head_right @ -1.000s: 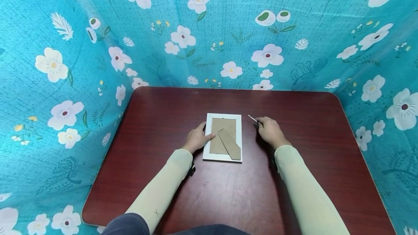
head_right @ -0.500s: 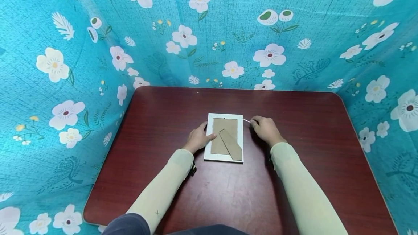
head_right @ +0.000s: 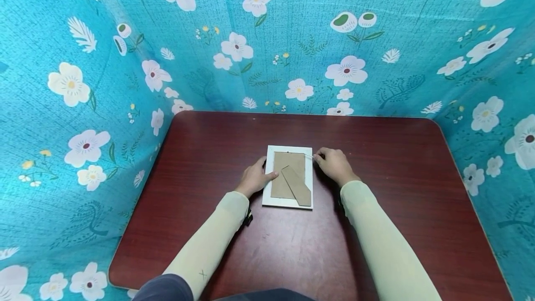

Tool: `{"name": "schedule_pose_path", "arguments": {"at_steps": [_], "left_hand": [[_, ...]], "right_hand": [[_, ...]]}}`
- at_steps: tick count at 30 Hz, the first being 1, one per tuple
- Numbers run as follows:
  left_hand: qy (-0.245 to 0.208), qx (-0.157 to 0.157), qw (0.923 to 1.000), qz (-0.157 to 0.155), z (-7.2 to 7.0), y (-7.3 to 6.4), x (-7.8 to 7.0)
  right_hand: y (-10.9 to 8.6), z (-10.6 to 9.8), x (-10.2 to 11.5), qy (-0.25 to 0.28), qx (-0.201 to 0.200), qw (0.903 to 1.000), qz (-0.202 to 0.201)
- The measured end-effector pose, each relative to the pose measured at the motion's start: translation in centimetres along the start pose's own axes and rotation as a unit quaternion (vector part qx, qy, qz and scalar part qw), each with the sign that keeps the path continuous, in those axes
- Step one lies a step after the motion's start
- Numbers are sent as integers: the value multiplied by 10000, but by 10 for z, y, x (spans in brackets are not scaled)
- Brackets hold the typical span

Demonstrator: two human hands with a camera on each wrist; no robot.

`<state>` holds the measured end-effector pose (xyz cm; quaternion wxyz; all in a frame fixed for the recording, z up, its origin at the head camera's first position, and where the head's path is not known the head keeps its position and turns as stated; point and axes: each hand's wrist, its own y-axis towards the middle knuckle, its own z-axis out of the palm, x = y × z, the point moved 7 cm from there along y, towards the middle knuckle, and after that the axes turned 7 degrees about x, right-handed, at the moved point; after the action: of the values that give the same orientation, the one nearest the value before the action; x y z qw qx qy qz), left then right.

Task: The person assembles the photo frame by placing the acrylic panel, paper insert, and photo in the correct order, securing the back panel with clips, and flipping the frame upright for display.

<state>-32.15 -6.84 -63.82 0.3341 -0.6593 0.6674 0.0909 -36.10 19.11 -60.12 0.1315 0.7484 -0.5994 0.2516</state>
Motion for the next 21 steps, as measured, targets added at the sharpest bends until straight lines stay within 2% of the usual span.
{"name": "schedule_pose_path", "arguments": {"at_steps": [6, 14, 21], "left_hand": [[-15, 31, 10000, -37, 0, 1, 1], [-4, -24, 10000, 36, -1, 1, 0], [-18, -32, 10000, 46, 0, 1, 1]], "right_hand": [[6, 6, 5, -44, 155, 9999, 61], [15, 8, 17, -233, 196, 9993, -220], [19, 13, 22, -196, 303, 9991, -200]]}}
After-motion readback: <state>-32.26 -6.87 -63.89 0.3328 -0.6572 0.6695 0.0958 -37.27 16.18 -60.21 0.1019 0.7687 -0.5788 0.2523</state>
